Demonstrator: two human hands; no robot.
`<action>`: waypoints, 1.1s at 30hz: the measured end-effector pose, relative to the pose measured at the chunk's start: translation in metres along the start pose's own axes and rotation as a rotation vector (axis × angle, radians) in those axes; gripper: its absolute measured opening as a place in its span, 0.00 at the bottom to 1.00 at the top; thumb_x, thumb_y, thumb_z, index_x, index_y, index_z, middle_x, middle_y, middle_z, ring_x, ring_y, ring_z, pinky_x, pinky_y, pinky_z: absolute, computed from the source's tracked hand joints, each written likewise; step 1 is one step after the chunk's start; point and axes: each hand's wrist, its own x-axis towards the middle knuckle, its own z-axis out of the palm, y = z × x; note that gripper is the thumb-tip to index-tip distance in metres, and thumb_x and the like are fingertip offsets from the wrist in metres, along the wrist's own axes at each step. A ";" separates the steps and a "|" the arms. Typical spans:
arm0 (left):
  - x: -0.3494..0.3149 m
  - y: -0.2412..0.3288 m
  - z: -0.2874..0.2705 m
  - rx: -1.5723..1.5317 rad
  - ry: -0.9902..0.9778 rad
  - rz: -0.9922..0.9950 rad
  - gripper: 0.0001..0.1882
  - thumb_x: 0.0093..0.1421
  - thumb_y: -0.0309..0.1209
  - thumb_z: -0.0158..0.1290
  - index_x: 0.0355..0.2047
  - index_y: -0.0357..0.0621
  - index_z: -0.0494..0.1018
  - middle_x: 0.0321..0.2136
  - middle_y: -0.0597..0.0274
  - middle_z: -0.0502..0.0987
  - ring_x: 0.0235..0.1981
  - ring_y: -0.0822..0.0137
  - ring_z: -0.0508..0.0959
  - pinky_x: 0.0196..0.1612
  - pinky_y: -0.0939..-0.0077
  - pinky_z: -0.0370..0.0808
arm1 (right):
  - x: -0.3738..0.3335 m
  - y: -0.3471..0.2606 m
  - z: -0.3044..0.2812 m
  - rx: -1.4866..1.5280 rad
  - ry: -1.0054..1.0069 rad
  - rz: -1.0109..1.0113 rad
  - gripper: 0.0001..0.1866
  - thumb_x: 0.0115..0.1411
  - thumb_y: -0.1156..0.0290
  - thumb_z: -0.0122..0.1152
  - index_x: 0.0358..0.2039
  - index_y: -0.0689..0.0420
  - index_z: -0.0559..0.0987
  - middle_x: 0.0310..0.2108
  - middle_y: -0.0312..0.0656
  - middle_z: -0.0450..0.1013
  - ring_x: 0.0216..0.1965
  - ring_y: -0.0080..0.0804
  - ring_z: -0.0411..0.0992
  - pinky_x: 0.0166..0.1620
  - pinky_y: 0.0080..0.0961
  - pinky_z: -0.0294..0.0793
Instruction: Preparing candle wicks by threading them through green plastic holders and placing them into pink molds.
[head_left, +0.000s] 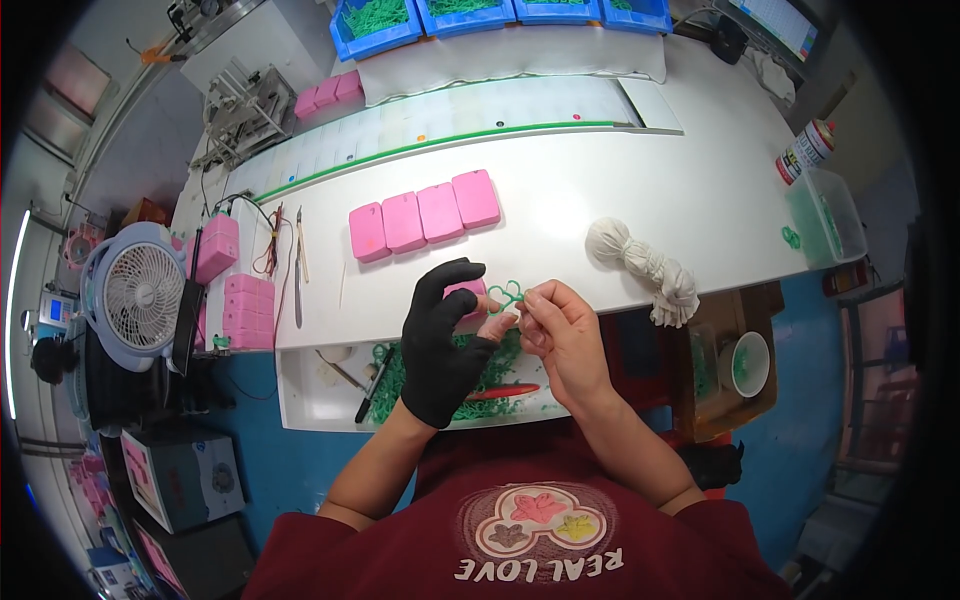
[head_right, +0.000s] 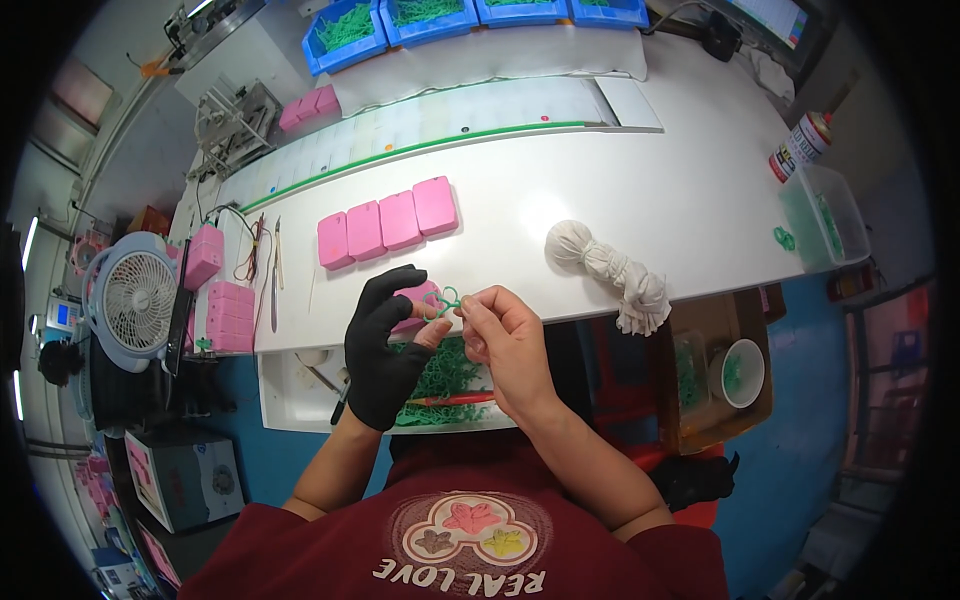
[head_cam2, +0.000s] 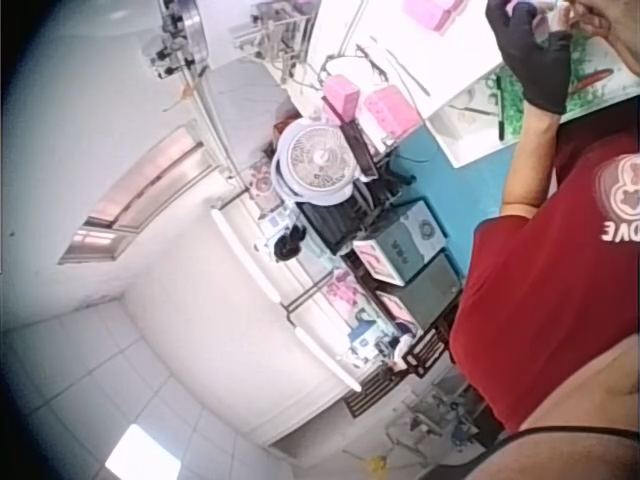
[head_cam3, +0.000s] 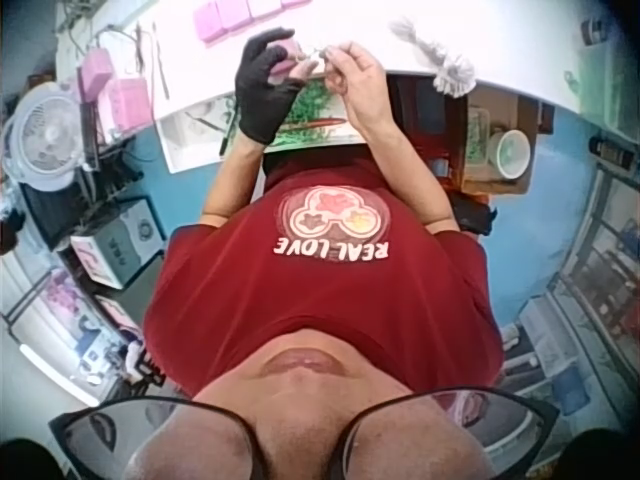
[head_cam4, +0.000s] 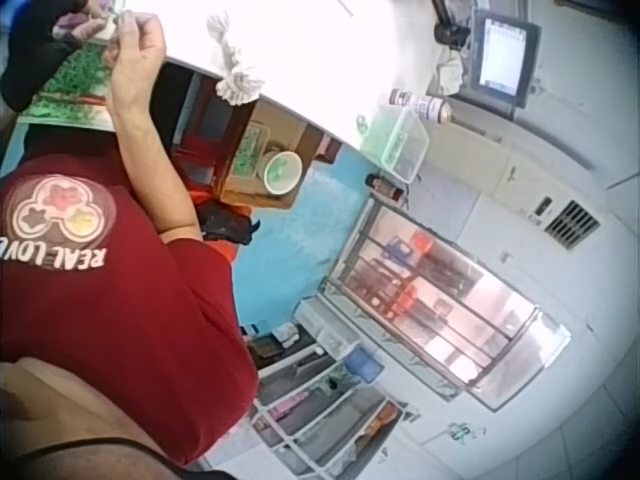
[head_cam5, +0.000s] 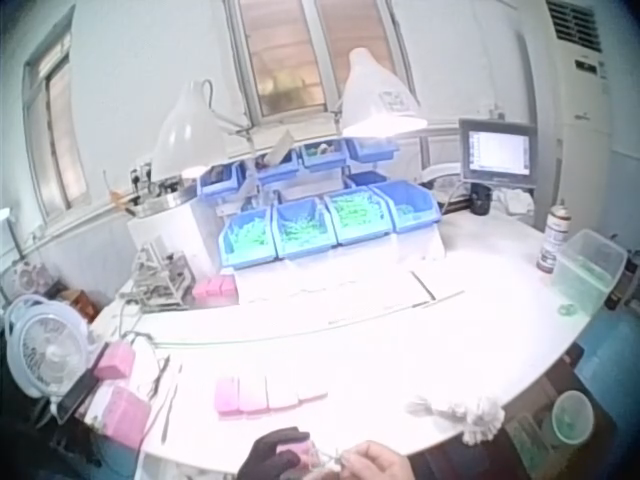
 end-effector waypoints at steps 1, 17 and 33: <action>-0.001 -0.002 0.001 0.003 0.000 0.008 0.09 0.49 0.28 0.66 0.29 0.42 0.78 0.45 0.54 0.74 0.46 0.59 0.77 0.47 0.68 0.74 | 0.000 0.000 0.001 -0.007 -0.003 -0.009 0.07 0.67 0.71 0.54 0.33 0.59 0.74 0.20 0.27 0.62 0.20 0.12 0.56 0.23 0.12 0.53; -0.002 -0.005 -0.002 0.048 -0.013 0.003 0.07 0.50 0.25 0.65 0.30 0.41 0.79 0.46 0.54 0.75 0.43 0.63 0.78 0.46 0.72 0.76 | 0.000 0.003 0.001 -0.168 0.012 -0.093 0.06 0.67 0.73 0.54 0.33 0.60 0.73 0.21 0.29 0.63 0.20 0.12 0.55 0.24 0.13 0.54; 0.000 -0.011 -0.005 -0.036 -0.006 -0.012 0.11 0.48 0.25 0.65 0.32 0.40 0.78 0.46 0.54 0.75 0.48 0.57 0.76 0.49 0.66 0.74 | -0.009 -0.001 0.004 -0.491 -0.025 -0.283 0.06 0.65 0.72 0.59 0.34 0.61 0.78 0.26 0.30 0.73 0.29 0.11 0.69 0.32 0.10 0.68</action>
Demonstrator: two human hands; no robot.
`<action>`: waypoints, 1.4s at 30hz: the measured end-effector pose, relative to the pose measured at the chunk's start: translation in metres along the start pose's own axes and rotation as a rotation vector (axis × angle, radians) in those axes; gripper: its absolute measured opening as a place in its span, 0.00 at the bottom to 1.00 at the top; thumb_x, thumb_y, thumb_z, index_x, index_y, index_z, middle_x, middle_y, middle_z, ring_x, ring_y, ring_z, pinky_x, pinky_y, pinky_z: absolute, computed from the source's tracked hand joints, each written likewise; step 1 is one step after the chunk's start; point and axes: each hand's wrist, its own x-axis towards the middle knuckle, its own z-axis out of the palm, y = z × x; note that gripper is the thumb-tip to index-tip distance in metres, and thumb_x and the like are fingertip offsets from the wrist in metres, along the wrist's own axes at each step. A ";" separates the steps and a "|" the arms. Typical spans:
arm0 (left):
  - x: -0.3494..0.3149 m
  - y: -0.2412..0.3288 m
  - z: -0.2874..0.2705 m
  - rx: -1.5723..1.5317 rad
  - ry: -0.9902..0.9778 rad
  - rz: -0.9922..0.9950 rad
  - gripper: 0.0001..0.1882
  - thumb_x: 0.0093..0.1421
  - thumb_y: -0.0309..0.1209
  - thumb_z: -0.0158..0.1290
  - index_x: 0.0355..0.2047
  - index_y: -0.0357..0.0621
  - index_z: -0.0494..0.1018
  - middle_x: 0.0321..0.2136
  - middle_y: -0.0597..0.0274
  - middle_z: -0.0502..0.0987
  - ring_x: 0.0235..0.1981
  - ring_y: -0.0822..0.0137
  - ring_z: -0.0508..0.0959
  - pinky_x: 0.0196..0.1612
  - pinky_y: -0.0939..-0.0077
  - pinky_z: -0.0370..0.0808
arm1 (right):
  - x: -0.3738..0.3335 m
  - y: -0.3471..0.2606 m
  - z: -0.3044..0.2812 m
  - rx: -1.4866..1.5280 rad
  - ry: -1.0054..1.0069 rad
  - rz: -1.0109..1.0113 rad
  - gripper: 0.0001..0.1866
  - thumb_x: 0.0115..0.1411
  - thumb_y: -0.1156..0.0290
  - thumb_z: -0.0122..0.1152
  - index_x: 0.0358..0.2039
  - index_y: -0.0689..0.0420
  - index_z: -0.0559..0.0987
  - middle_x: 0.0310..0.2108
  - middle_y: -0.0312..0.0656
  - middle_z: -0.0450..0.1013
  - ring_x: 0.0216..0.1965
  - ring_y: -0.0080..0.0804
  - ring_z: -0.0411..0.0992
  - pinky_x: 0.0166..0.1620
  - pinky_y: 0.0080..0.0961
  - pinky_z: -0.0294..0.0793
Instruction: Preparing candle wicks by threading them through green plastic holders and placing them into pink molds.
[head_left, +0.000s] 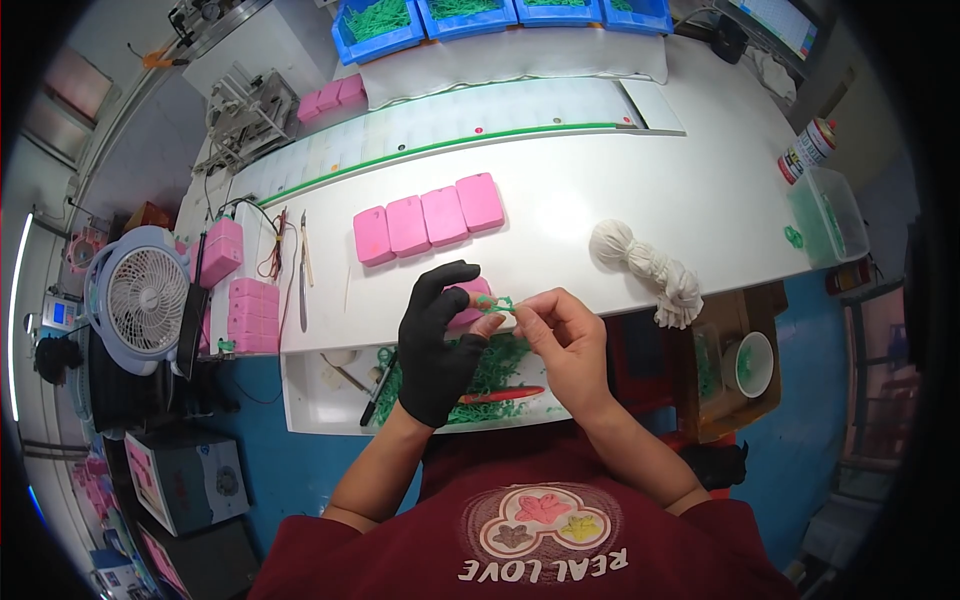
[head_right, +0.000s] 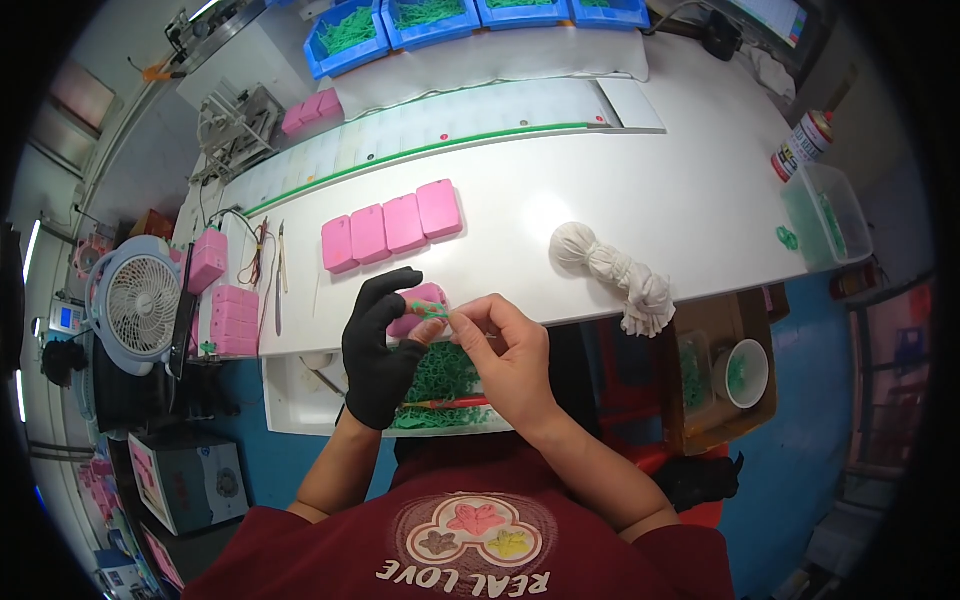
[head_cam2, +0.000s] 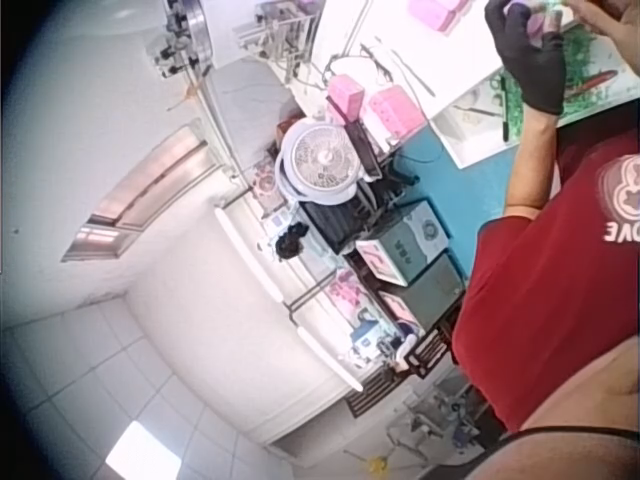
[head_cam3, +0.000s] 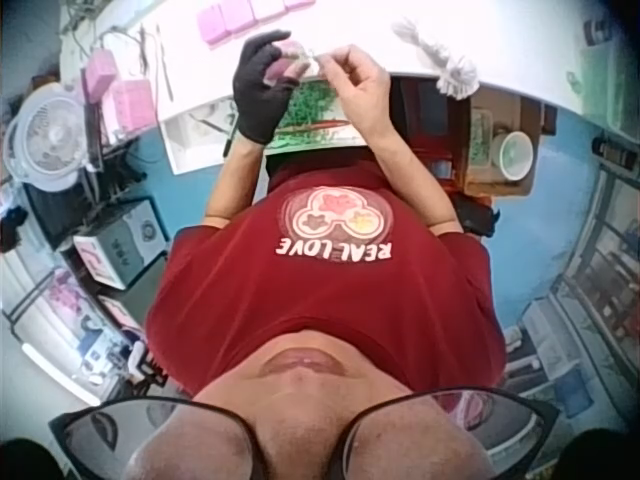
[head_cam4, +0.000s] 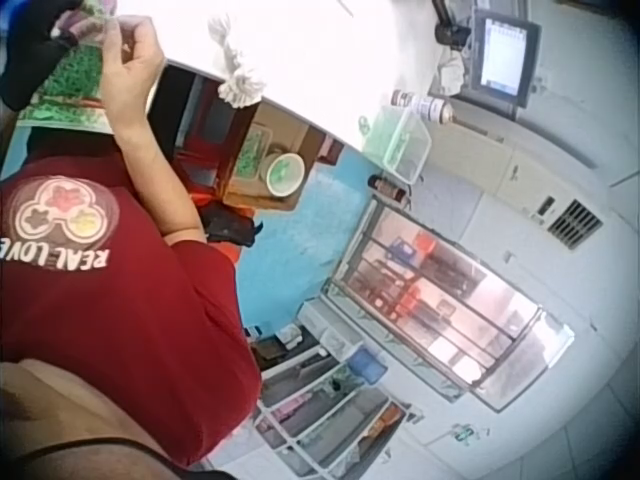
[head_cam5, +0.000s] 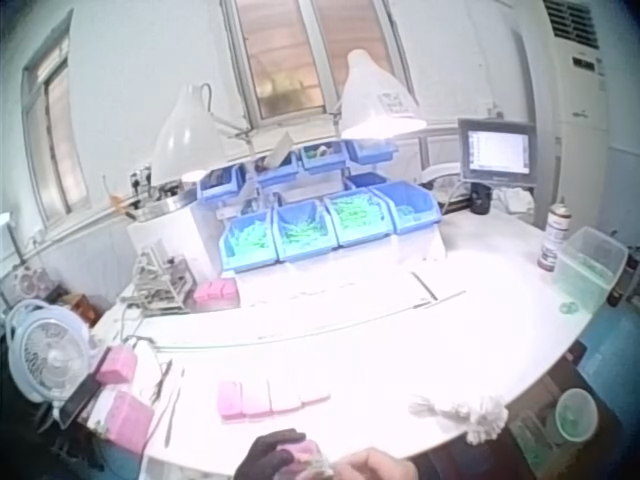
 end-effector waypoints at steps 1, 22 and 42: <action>0.000 0.000 0.000 0.002 0.000 0.003 0.11 0.48 0.25 0.65 0.33 0.40 0.78 0.46 0.54 0.75 0.48 0.57 0.76 0.49 0.66 0.74 | 0.000 0.000 0.001 0.003 0.003 -0.018 0.06 0.65 0.72 0.59 0.35 0.62 0.78 0.26 0.31 0.74 0.30 0.11 0.70 0.33 0.11 0.69; 0.010 -0.018 -0.022 0.203 0.043 0.049 0.32 0.42 0.31 0.71 0.47 0.40 0.71 0.47 0.51 0.73 0.51 0.54 0.74 0.53 0.65 0.72 | -0.004 0.003 -0.023 -0.241 -0.063 0.052 0.09 0.63 0.71 0.60 0.37 0.65 0.79 0.24 0.37 0.76 0.26 0.16 0.72 0.30 0.15 0.71; 0.007 -0.064 -0.016 0.038 -0.185 -0.110 0.30 0.35 0.26 0.72 0.36 0.43 0.65 0.33 0.60 0.72 0.35 0.56 0.75 0.42 0.66 0.74 | 0.030 -0.029 -0.100 -1.174 0.042 -0.451 0.21 0.51 0.79 0.63 0.48 0.59 0.76 0.42 0.47 0.73 0.44 0.49 0.72 0.47 0.39 0.73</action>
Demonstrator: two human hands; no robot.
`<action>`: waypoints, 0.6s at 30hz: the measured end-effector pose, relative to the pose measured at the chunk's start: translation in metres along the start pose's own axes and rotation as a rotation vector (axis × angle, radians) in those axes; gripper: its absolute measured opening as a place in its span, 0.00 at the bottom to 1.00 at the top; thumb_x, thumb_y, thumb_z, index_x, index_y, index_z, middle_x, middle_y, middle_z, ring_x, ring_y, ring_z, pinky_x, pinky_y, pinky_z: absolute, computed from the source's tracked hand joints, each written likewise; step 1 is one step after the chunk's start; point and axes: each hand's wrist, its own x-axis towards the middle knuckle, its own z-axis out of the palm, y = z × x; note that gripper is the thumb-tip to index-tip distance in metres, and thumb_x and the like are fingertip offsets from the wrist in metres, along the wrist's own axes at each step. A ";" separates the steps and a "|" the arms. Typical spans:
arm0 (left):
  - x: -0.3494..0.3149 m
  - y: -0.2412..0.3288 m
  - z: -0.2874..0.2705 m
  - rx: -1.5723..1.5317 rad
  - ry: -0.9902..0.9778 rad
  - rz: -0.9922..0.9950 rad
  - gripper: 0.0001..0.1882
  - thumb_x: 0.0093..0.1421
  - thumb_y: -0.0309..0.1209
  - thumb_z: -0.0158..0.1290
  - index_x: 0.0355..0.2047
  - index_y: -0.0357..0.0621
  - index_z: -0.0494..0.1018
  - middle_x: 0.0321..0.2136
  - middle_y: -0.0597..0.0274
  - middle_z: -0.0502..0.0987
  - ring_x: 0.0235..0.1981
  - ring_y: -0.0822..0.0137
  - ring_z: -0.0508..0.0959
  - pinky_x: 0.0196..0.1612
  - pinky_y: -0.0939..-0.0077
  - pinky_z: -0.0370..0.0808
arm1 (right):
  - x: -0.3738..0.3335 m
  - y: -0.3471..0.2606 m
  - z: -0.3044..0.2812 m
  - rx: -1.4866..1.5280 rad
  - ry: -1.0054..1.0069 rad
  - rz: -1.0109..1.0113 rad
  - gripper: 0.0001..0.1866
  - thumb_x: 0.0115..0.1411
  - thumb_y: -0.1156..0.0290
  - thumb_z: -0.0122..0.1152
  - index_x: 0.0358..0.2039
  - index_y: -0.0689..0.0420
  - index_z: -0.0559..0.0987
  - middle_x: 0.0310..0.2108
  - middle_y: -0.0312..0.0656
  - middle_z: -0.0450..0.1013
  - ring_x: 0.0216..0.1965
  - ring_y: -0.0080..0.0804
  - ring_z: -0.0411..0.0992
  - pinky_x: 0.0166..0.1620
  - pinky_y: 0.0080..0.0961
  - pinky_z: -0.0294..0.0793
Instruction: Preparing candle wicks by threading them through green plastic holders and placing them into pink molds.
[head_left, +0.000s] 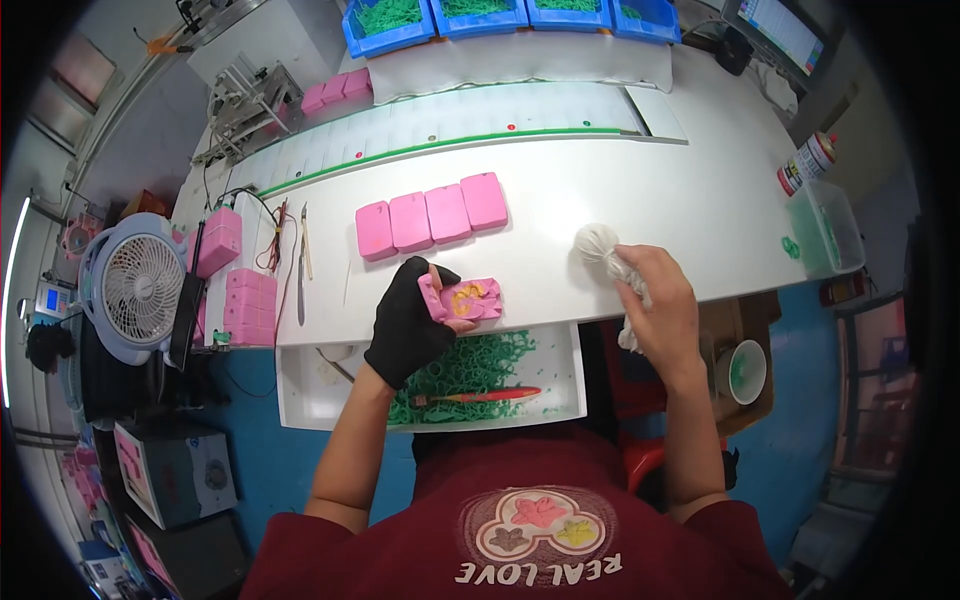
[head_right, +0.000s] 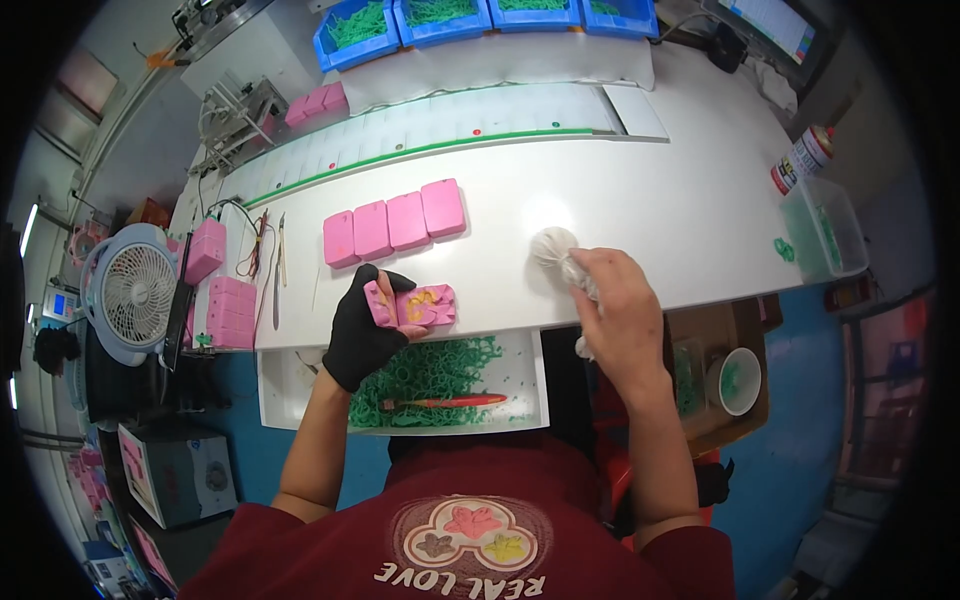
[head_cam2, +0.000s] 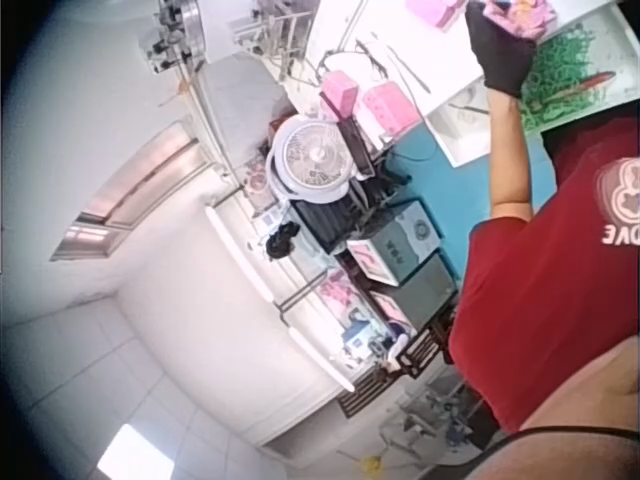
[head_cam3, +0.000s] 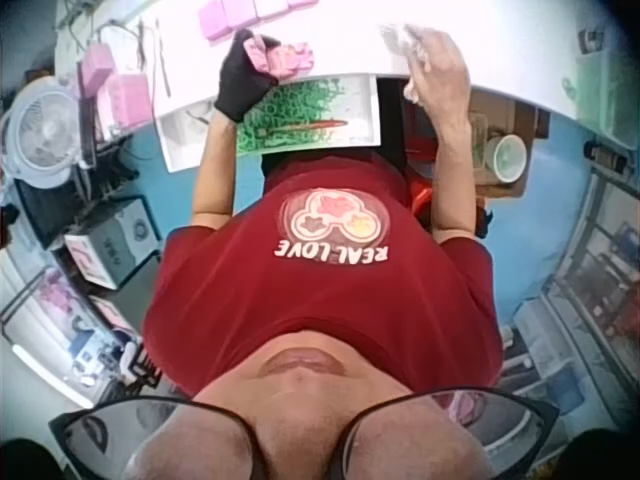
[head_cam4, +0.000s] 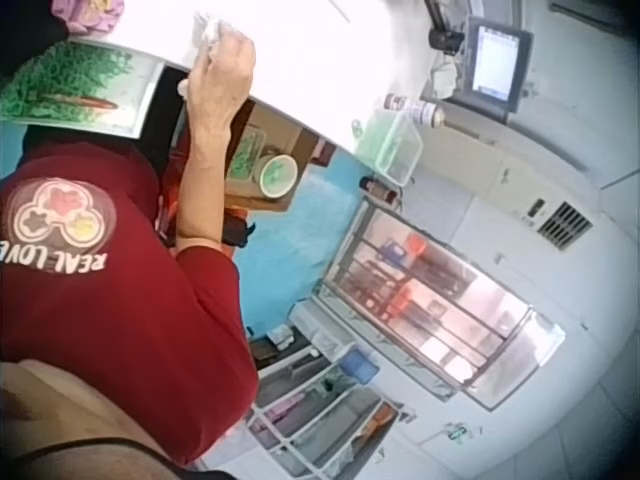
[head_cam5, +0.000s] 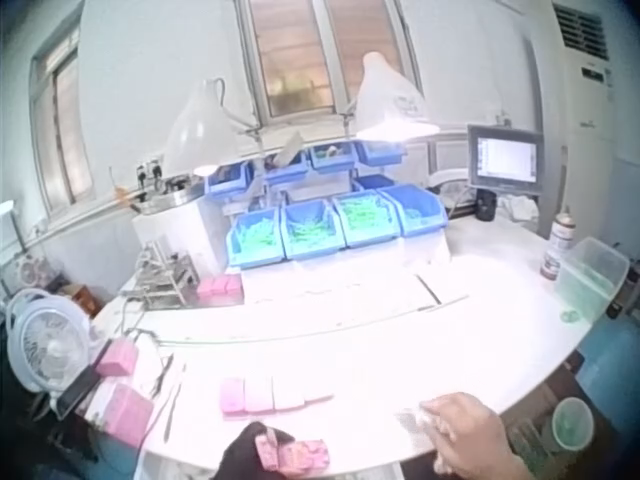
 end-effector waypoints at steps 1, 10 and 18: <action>-0.001 -0.005 0.000 -0.149 0.029 -0.005 0.30 0.35 0.26 0.73 0.35 0.43 0.65 0.32 0.60 0.72 0.34 0.56 0.75 0.40 0.66 0.74 | 0.006 -0.018 0.005 0.122 0.067 -0.040 0.20 0.51 0.80 0.63 0.47 0.59 0.77 0.42 0.48 0.74 0.44 0.48 0.73 0.46 0.37 0.73; 0.000 -0.007 0.000 0.183 0.066 0.054 0.26 0.36 0.34 0.72 0.29 0.46 0.66 0.29 0.60 0.70 0.33 0.55 0.74 0.37 0.63 0.72 | 0.013 -0.078 0.049 0.138 -0.176 -0.294 0.17 0.51 0.78 0.61 0.44 0.58 0.78 0.40 0.47 0.73 0.37 0.45 0.71 0.41 0.36 0.73; -0.005 0.001 -0.007 0.142 0.023 0.040 0.31 0.34 0.39 0.74 0.33 0.44 0.68 0.33 0.58 0.72 0.37 0.55 0.74 0.41 0.63 0.72 | 0.008 -0.070 0.037 0.121 -0.250 -0.298 0.18 0.49 0.79 0.65 0.43 0.55 0.80 0.42 0.45 0.75 0.38 0.44 0.72 0.41 0.35 0.74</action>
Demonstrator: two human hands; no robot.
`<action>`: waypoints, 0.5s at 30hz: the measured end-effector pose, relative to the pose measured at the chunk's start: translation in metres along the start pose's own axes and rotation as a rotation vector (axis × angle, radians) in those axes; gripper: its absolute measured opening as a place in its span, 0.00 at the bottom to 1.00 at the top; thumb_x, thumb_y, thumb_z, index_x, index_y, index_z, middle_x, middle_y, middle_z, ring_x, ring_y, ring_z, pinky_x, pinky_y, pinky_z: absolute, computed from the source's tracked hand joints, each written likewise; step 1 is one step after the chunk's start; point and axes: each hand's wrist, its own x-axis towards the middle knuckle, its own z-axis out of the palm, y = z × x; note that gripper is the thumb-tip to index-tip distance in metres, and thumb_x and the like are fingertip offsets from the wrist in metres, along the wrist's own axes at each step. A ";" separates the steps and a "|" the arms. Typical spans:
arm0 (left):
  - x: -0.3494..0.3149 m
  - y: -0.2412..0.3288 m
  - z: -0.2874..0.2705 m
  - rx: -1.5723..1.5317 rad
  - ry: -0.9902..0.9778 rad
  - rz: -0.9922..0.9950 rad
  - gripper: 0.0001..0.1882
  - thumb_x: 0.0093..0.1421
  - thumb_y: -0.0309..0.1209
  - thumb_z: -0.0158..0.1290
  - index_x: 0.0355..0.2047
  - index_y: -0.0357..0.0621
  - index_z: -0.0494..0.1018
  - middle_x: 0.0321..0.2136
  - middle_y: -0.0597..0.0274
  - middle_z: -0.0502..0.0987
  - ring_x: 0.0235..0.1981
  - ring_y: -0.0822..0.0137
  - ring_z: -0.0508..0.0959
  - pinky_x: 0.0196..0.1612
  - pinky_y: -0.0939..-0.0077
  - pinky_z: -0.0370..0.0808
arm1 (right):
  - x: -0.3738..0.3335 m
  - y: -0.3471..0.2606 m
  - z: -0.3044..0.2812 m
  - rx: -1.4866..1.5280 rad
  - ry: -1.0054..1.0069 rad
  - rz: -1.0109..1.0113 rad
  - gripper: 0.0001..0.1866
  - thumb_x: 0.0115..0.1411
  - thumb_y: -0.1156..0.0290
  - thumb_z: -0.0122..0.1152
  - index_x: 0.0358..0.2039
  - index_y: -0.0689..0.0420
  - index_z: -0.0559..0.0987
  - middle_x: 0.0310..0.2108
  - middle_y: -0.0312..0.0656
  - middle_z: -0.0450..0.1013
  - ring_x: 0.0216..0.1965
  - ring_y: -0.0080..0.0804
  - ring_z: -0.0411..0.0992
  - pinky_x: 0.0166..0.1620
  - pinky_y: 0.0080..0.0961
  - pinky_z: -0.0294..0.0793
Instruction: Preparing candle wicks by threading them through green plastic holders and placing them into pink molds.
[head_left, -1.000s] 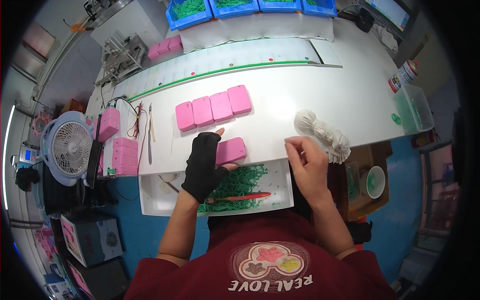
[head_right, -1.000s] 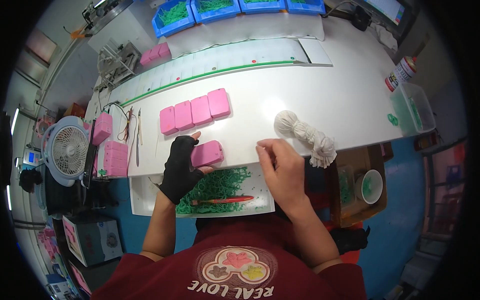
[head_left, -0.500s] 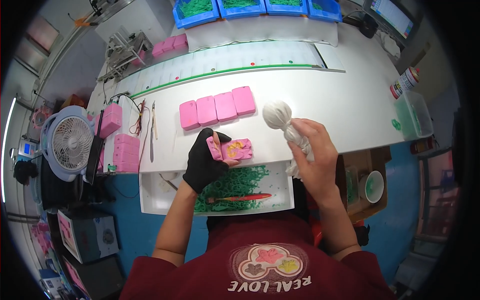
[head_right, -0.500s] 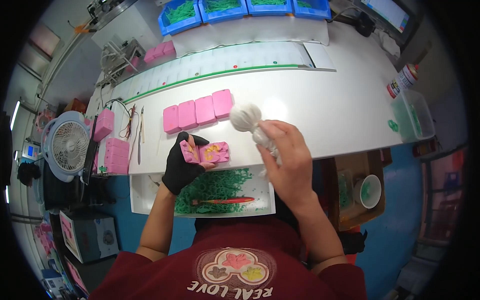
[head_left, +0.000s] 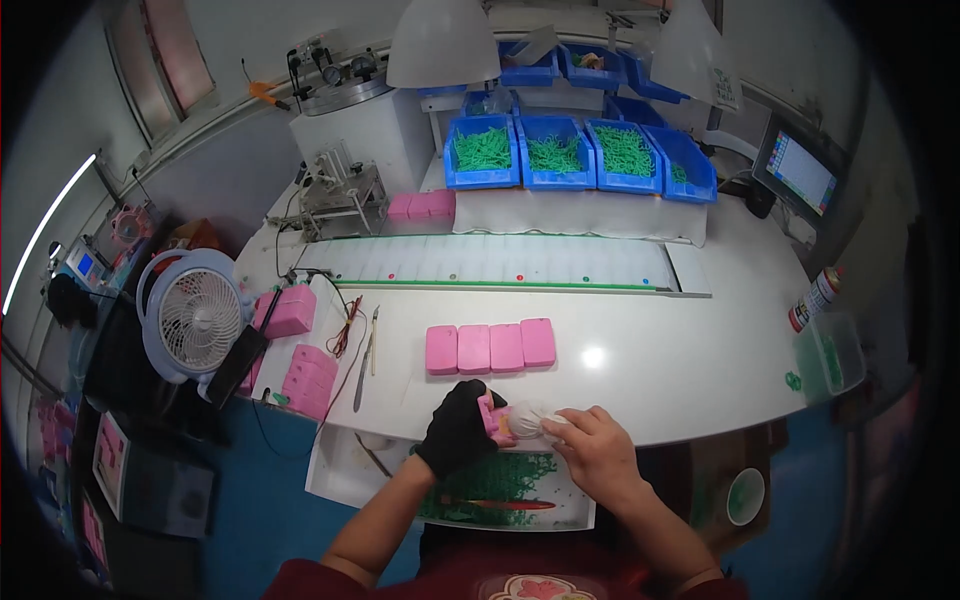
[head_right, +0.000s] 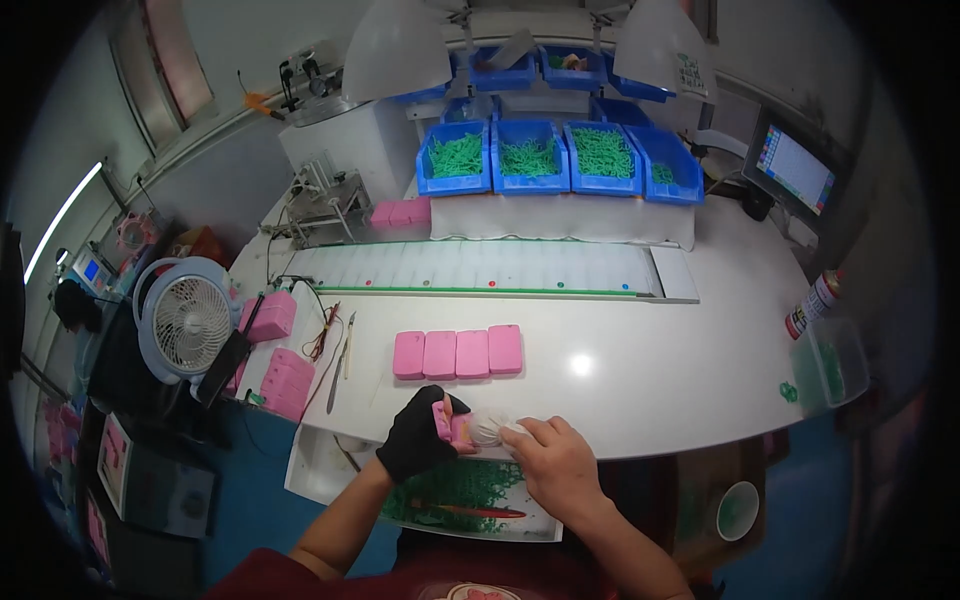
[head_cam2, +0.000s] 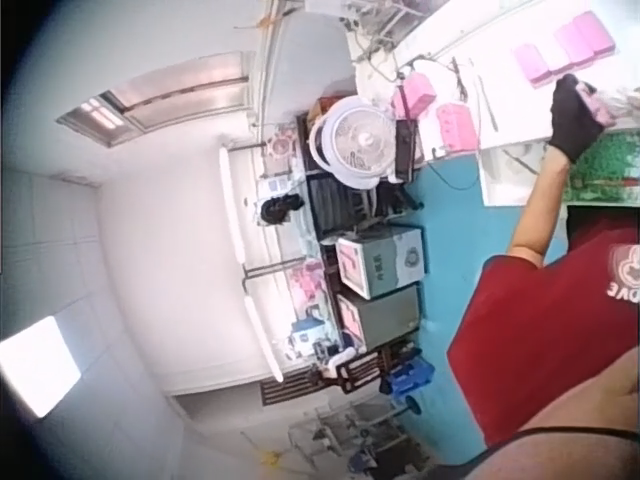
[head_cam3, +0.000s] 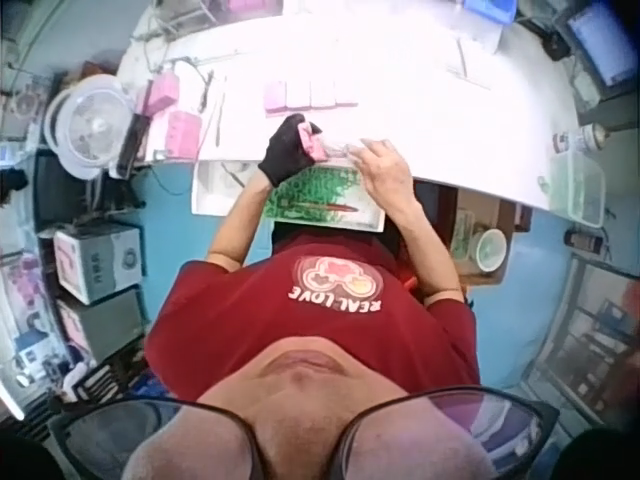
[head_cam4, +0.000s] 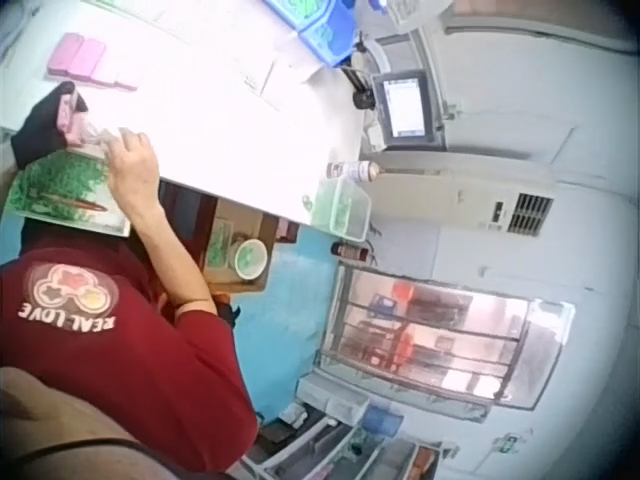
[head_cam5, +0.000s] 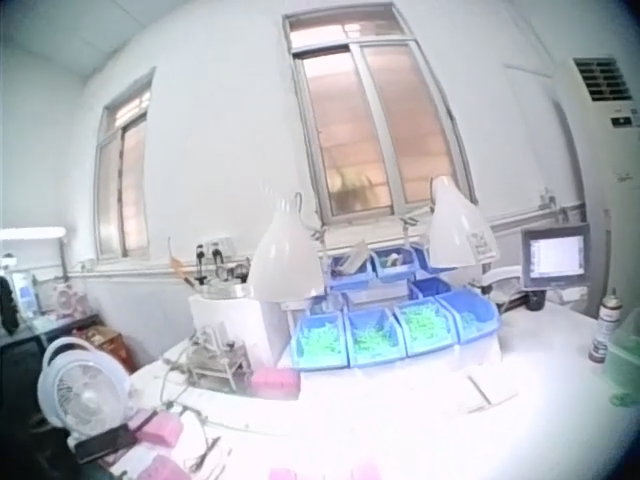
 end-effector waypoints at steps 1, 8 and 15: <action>0.001 -0.002 -0.001 0.060 0.027 0.057 0.31 0.34 0.38 0.75 0.33 0.44 0.67 0.32 0.60 0.71 0.35 0.58 0.74 0.39 0.66 0.73 | 0.000 0.002 -0.008 -0.019 0.045 0.052 0.19 0.49 0.79 0.64 0.44 0.55 0.80 0.42 0.45 0.75 0.38 0.44 0.72 0.42 0.35 0.74; 0.006 0.008 0.001 -0.278 -0.093 -0.024 0.31 0.43 0.35 0.70 0.44 0.42 0.67 0.37 0.56 0.72 0.40 0.55 0.76 0.44 0.65 0.74 | -0.007 0.050 -0.033 -0.308 0.205 0.187 0.18 0.50 0.77 0.65 0.44 0.58 0.79 0.42 0.46 0.76 0.43 0.45 0.72 0.46 0.37 0.73; 0.002 0.026 0.017 -0.441 -0.078 -0.176 0.41 0.44 0.50 0.69 0.49 0.37 0.63 0.37 0.51 0.74 0.39 0.59 0.77 0.44 0.65 0.74 | 0.012 -0.009 -0.016 0.496 0.196 0.397 0.14 0.64 0.67 0.59 0.44 0.65 0.75 0.35 0.47 0.76 0.34 0.32 0.76 0.34 0.27 0.76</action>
